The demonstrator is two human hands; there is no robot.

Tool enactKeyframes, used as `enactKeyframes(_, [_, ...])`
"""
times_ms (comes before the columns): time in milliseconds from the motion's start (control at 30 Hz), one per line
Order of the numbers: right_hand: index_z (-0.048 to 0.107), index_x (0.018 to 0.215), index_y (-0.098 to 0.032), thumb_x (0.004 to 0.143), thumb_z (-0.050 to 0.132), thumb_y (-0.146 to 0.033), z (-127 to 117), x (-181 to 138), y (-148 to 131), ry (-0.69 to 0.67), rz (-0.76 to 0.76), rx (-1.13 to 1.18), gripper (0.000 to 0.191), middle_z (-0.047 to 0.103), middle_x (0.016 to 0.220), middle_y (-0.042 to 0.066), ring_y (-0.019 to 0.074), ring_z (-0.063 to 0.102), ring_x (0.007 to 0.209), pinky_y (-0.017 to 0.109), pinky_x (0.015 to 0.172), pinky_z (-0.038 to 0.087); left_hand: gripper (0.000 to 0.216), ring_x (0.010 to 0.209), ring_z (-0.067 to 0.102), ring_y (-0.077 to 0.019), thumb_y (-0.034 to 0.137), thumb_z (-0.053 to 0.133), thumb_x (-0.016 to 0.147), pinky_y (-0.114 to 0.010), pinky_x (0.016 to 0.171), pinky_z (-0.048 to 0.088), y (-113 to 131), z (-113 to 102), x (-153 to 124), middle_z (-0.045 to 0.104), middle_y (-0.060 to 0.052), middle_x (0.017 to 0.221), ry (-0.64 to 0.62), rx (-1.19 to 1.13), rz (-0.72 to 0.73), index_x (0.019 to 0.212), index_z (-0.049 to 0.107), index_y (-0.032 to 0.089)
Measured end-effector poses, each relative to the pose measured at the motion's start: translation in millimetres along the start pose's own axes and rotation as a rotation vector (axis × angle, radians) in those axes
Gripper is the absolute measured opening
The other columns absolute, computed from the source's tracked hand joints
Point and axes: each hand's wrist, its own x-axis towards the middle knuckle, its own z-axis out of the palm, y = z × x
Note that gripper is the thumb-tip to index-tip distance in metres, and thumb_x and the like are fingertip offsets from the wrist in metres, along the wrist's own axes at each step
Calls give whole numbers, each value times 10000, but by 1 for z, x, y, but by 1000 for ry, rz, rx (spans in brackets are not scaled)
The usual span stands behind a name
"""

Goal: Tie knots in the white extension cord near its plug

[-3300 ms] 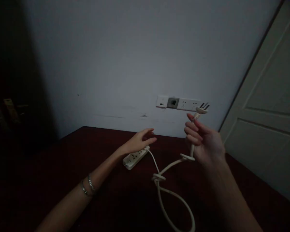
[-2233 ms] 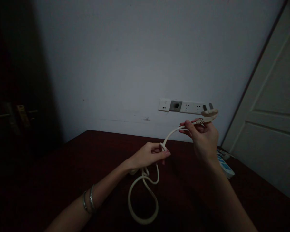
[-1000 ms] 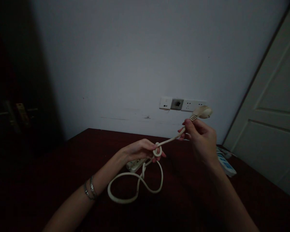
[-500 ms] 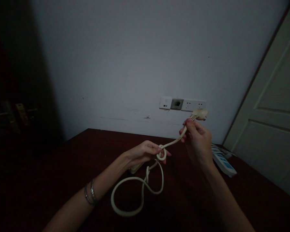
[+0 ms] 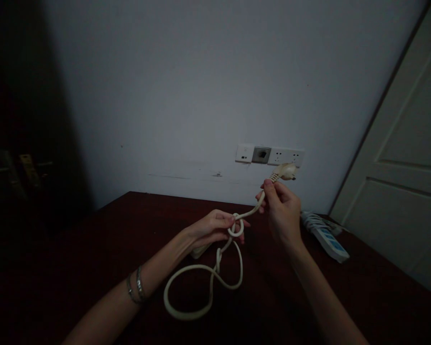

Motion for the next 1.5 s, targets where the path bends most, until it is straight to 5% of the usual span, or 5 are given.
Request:
enactKeyframes(433, [548,690,-174,778,552,-499,18,-14,3,-85,43,-39,337,474,515,-47,69,392,420,191,385,284,391,706,611,-168,436,719,658,-267,719,434,-14,26,-1,657,-127,746,11,-8,-28,730,653,58])
enactKeyframes(767, [521,709,-179,809,518,-493,7,-3,11,-90,-19,-12,330,467,574,-43,71,374,472,196,429,279,452,671,603,-151,398,705,694,-244,662,429,-3,26,-3,670,-149,747,55,-18,45,953,660,31])
enactKeyframes(1067, [504,739,-196,830,512,-453,16,-10,16,-71,-57,167,273,388,543,-63,90,426,539,217,549,357,367,677,591,-154,386,726,666,-278,708,428,-4,24,3,634,-109,709,175,-25,69,774,661,41])
enactKeyframes(1500, [537,729,-171,818,482,-491,19,-10,20,-31,-24,-51,337,610,570,-7,118,513,533,248,599,380,286,651,550,-118,342,688,711,-238,672,400,-8,23,6,604,-76,705,202,29,55,715,649,59])
